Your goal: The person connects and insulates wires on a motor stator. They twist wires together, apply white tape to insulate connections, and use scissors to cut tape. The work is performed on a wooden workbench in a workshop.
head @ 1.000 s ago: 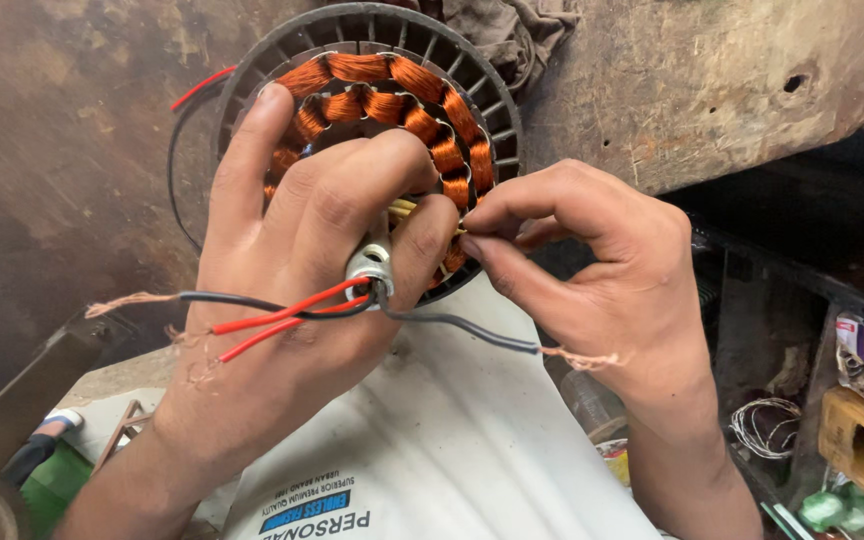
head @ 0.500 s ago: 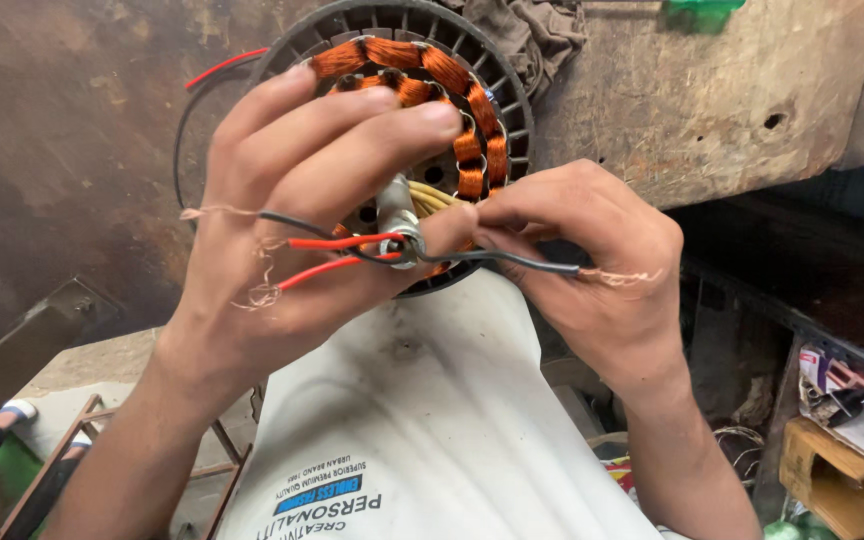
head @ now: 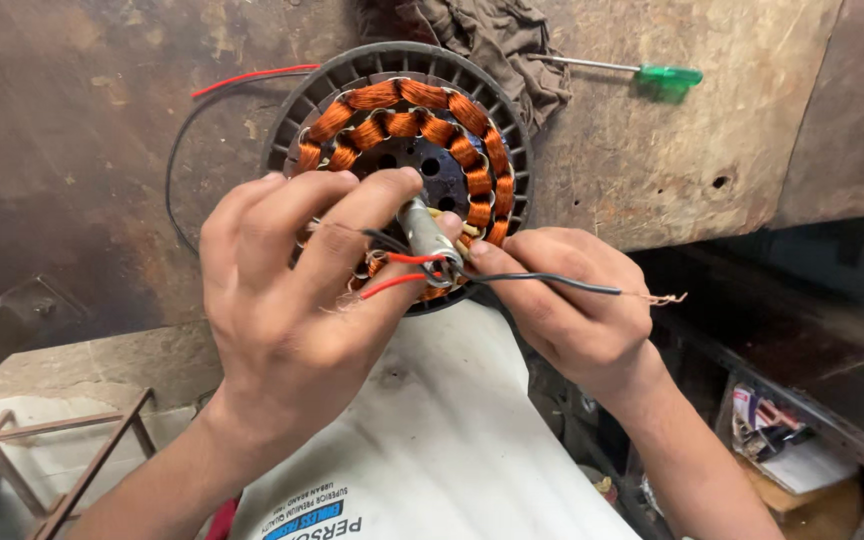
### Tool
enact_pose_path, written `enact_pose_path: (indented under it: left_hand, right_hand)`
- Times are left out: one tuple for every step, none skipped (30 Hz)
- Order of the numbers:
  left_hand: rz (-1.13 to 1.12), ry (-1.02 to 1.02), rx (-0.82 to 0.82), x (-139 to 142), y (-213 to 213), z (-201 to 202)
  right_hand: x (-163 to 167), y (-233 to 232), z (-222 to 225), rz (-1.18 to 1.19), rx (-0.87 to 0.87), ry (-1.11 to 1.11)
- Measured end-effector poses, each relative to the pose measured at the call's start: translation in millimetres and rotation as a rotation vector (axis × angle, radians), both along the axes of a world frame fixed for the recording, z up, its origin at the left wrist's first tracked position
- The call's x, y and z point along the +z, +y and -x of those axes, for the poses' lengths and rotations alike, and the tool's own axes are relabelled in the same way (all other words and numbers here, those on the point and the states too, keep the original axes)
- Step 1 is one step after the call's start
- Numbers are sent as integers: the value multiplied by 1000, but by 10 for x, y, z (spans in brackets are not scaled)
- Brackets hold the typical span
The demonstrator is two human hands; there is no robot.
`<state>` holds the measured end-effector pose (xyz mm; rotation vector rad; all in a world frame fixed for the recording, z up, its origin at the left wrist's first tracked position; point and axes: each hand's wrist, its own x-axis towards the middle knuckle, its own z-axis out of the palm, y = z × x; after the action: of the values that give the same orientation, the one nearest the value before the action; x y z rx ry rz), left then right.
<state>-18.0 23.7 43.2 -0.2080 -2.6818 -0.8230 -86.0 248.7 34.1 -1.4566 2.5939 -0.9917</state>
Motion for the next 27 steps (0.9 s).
enact_pose_path:
  left_hand:
    - [8,0,3,12,8,11]
    - [17,0,10,21,13,16]
    - [30,0,18,24,9,18]
    - [43,8,9,17,3,16]
    - [60,14,1,7,-9,13]
    - [78,19,-7,-4,-18,2]
    - [77,44,2,-17,-16,-13]
    - [75,70,18,-33,-8,-27]
    - [76,90,41,-38,17,-59]
    - [39,98,115,-28,71,-111]
    - [4,108,188,-17,152,-162]
    - [-28,123,261,-15,242,-201]
    - [-50,94,349,-16,355,-233]
    - [-77,59,436,-7,495,-274]
    - [-109,21,519,4,635,-316]
    - [-102,17,575,-1,766,-332]
    - [-94,17,631,-15,892,-325]
    - [-88,17,686,-28,1009,-307]
    - [-84,11,740,-35,1106,-286]
    - [-76,6,790,-38,1177,-262]
    - [-67,0,835,-32,1232,-237]
    - [-50,-19,871,-7,1284,-215]
    - [-35,-38,903,31,1329,-200]
    - [-23,-54,932,68,1366,-178]
    - [23,-71,947,108,1401,-151]
    - [73,-90,962,145,1425,-135]
    - [126,-110,972,172,1437,-121]
  right_hand:
    - [29,-4,22,-9,-3,-47]
    - [64,-1,49,-18,-2,-93]
    - [97,2,76,-25,0,-140]
    - [117,6,120,-19,-13,-206]
    - [135,11,174,-11,-25,-274]
    - [149,11,218,-4,-36,-343]
    - [160,5,261,-21,-20,-387]
    - [170,-4,314,-43,4,-429]
    - [179,-20,373,-66,35,-475]
    - [190,-39,430,-76,99,-423]
    - [204,-58,489,-82,163,-370]
    - [211,-85,565,-83,227,-314]
    - [219,-113,658,-96,277,-308]
    - [236,-134,740,-112,326,-308]
    - [246,-152,801,-130,371,-313]
    - [263,-164,865,-164,417,-320]
    - [286,-173,939,-195,462,-321]
    - [297,-191,1006,-230,506,-322]
    - [288,-224,1060,-228,542,-327]
    - [266,-272,1107,-221,577,-332]
    - [248,-319,1142,-213,605,-340]
    - [244,-357,1167,-214,616,-366]
    - [248,-394,1183,-216,622,-392]
    - [263,-425,1194,-219,625,-415]
    - [293,-448,1194,-265,561,-454]
    - [310,-474,1170,-307,495,-494]
    - [328,-503,1139,-345,427,-534]
